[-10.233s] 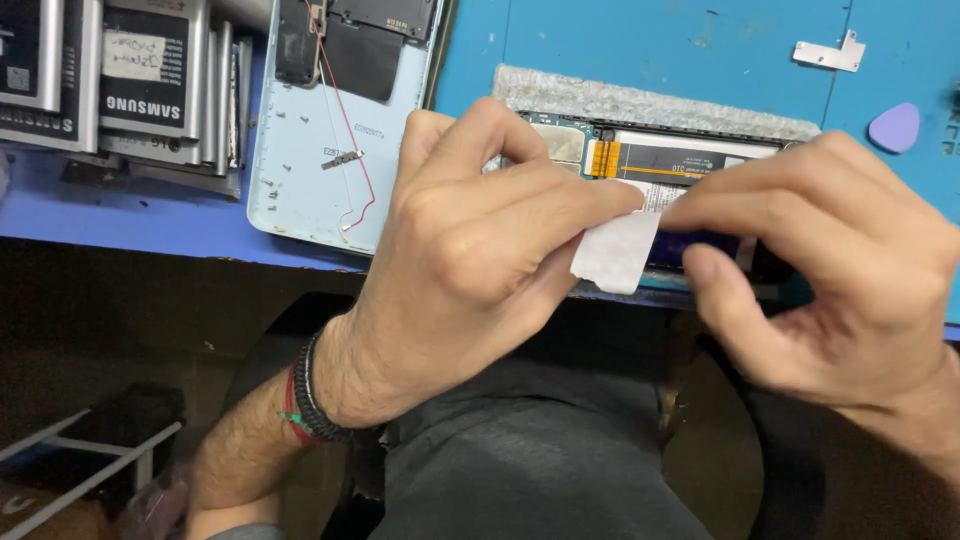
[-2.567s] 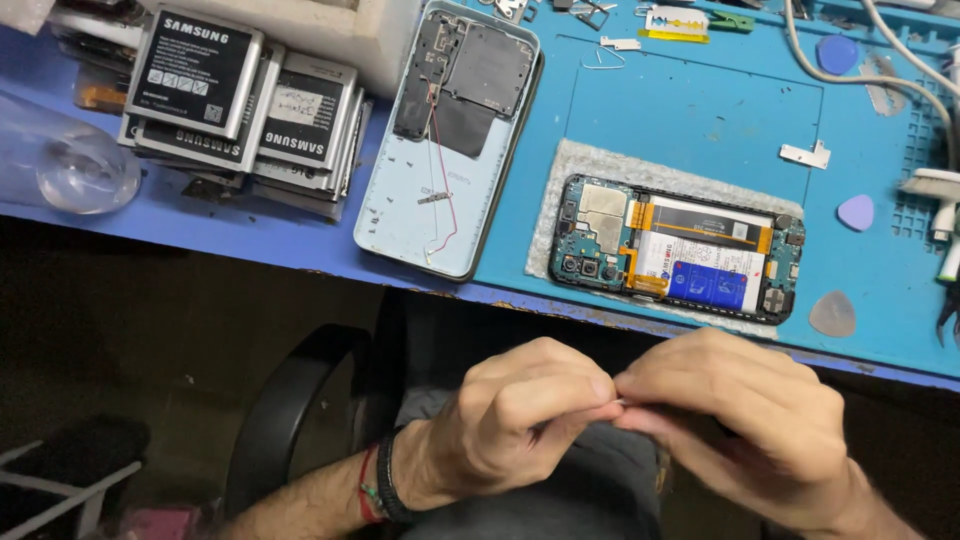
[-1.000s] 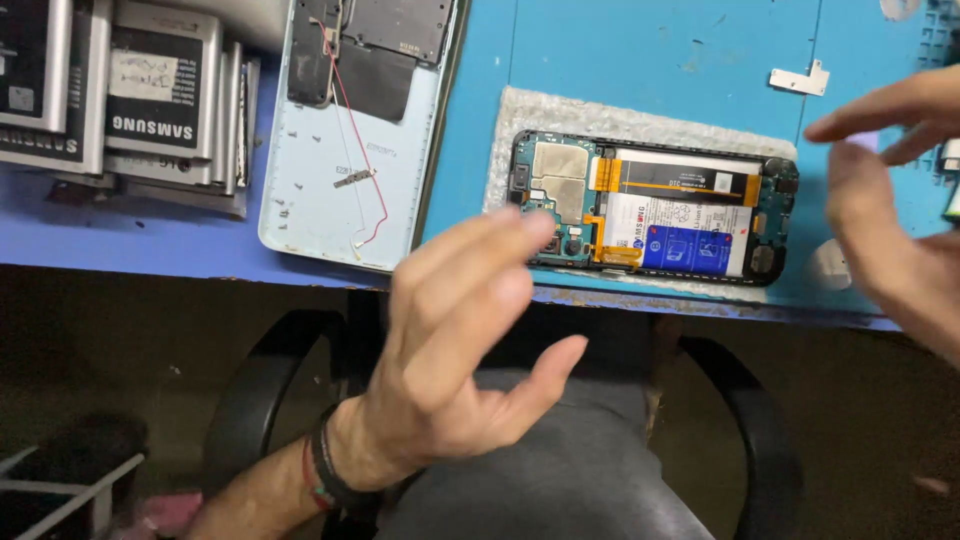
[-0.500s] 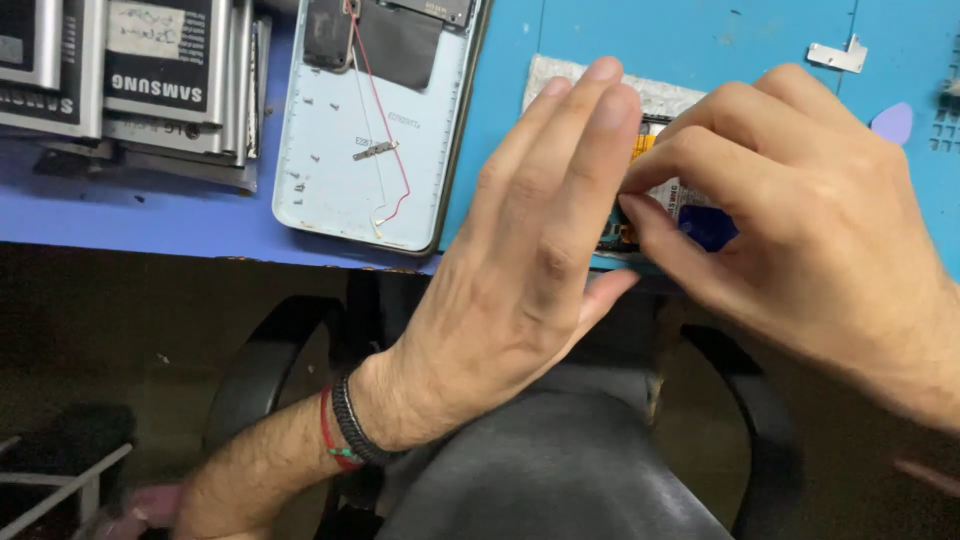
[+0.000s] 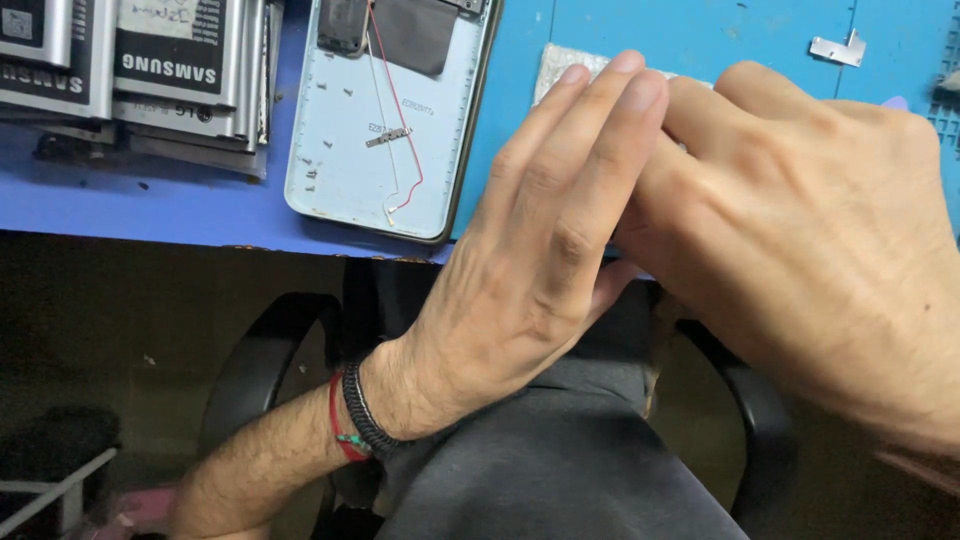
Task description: Technician disassembling a smartphone to remove internal components like the battery and motherboard using specialized repair tools.
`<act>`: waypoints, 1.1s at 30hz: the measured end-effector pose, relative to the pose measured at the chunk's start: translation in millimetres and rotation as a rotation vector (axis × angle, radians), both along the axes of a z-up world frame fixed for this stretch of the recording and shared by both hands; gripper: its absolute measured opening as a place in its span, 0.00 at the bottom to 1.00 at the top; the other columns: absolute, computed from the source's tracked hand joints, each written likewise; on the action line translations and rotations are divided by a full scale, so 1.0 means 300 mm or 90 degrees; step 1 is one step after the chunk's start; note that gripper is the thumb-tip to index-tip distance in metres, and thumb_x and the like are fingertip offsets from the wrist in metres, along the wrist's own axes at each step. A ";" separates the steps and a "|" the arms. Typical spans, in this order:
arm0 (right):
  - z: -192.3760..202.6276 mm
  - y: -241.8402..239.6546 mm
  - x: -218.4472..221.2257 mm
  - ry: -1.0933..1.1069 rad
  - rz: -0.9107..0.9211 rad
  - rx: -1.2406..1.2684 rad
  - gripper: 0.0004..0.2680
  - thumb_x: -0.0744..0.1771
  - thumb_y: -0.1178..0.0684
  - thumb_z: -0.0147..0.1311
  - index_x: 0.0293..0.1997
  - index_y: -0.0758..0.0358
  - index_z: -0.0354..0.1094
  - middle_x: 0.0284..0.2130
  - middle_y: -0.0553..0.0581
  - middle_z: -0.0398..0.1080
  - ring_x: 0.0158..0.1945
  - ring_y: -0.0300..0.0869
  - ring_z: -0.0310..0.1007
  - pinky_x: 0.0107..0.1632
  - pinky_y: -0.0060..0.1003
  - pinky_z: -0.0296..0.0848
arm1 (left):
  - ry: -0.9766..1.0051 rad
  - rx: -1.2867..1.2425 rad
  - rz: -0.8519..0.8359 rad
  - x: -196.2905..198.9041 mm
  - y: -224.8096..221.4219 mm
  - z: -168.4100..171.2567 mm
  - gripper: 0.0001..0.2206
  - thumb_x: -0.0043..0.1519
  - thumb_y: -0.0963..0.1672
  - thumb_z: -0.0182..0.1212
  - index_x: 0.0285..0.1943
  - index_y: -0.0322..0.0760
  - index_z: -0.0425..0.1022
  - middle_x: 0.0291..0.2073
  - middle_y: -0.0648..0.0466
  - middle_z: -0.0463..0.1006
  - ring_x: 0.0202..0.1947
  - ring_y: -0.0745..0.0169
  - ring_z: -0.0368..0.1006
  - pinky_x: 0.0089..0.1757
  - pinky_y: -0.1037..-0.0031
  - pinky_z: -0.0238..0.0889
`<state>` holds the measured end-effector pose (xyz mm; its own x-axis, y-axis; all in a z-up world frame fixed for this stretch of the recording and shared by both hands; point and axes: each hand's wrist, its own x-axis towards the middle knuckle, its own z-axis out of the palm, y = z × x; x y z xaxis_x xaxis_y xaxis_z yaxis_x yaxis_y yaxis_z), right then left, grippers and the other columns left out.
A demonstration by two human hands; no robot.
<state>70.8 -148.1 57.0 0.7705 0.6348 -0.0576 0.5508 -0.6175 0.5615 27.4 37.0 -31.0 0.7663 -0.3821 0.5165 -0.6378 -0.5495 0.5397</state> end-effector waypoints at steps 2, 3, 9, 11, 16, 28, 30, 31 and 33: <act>0.016 0.022 -0.002 0.003 0.008 -0.055 0.07 0.74 0.52 0.59 0.44 0.40 0.63 0.32 0.38 0.63 0.36 0.37 0.68 0.22 0.33 0.59 | 0.005 -0.006 -0.009 -0.001 -0.001 -0.001 0.37 0.88 0.31 0.72 0.86 0.30 0.37 0.87 0.38 0.53 0.93 0.25 0.61 0.94 0.46 0.67; 0.019 0.030 -0.005 -0.008 0.018 -0.079 0.07 0.72 0.52 0.60 0.42 0.39 0.63 0.32 0.38 0.63 0.36 0.36 0.68 0.24 0.32 0.59 | -0.004 -0.016 -0.003 0.000 -0.004 -0.001 0.27 0.88 0.38 0.56 0.86 0.29 0.38 0.86 0.38 0.54 0.92 0.25 0.63 0.93 0.46 0.67; 0.000 0.059 -0.005 -0.077 0.056 -0.096 0.08 0.67 0.53 0.57 0.48 0.39 0.69 0.27 0.35 0.62 0.31 0.30 0.68 0.27 0.28 0.59 | -0.024 -0.022 0.010 0.003 -0.012 0.004 0.22 0.87 0.46 0.39 0.84 0.28 0.42 0.84 0.39 0.56 0.90 0.29 0.66 0.92 0.45 0.69; -0.002 0.068 -0.004 -0.091 0.070 -0.100 0.10 0.65 0.55 0.57 0.49 0.41 0.70 0.26 0.35 0.62 0.29 0.29 0.65 0.28 0.26 0.57 | -0.024 -0.030 0.013 -0.004 -0.012 0.006 0.23 0.87 0.47 0.40 0.84 0.28 0.43 0.84 0.38 0.57 0.90 0.28 0.66 0.91 0.44 0.69; 0.049 0.068 -0.015 -0.041 0.041 -0.123 0.05 0.72 0.50 0.57 0.47 0.37 0.67 0.28 0.33 0.64 0.31 0.30 0.70 0.27 0.28 0.63 | 0.030 -0.022 0.017 -0.016 -0.003 0.011 0.23 0.88 0.50 0.30 0.88 0.35 0.40 0.88 0.37 0.56 0.94 0.29 0.61 0.93 0.42 0.66; 0.005 -0.065 -0.039 0.262 0.087 0.451 0.03 0.74 0.66 0.64 0.48 0.66 0.76 0.44 0.60 0.78 0.44 0.53 0.77 0.47 0.48 0.73 | 0.050 0.051 0.045 -0.029 -0.002 0.003 0.54 0.79 0.35 0.92 0.91 0.40 0.36 0.93 0.47 0.54 0.98 0.38 0.65 0.95 0.38 0.77; -0.016 -0.075 -0.049 0.205 0.080 0.389 0.04 0.76 0.63 0.65 0.48 0.59 0.76 0.46 0.53 0.79 0.42 0.49 0.78 0.42 0.44 0.71 | 0.047 0.049 0.053 -0.027 -0.010 0.003 0.48 0.84 0.36 0.87 0.91 0.40 0.38 0.92 0.47 0.56 0.97 0.40 0.66 0.95 0.39 0.76; -0.026 -0.080 -0.053 0.148 0.073 0.325 0.05 0.77 0.59 0.66 0.49 0.51 0.75 0.48 0.47 0.79 0.41 0.45 0.79 0.37 0.40 0.68 | 0.046 0.047 0.061 -0.026 -0.013 0.004 0.42 0.89 0.37 0.82 0.90 0.40 0.39 0.91 0.47 0.57 0.96 0.41 0.66 0.94 0.41 0.75; -0.030 -0.080 -0.060 0.118 0.053 0.256 0.08 0.78 0.56 0.63 0.45 0.49 0.70 0.42 0.45 0.74 0.37 0.44 0.76 0.35 0.40 0.66 | 0.041 0.037 0.058 -0.026 -0.013 0.003 0.39 0.90 0.36 0.77 0.90 0.39 0.39 0.91 0.46 0.57 0.96 0.40 0.66 0.94 0.41 0.74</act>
<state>52.8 -172.1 47.9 0.7159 0.6942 0.0744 0.6763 -0.7160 0.1728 19.5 33.1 -30.1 0.8299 -0.3375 0.4443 -0.5492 -0.6347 0.5437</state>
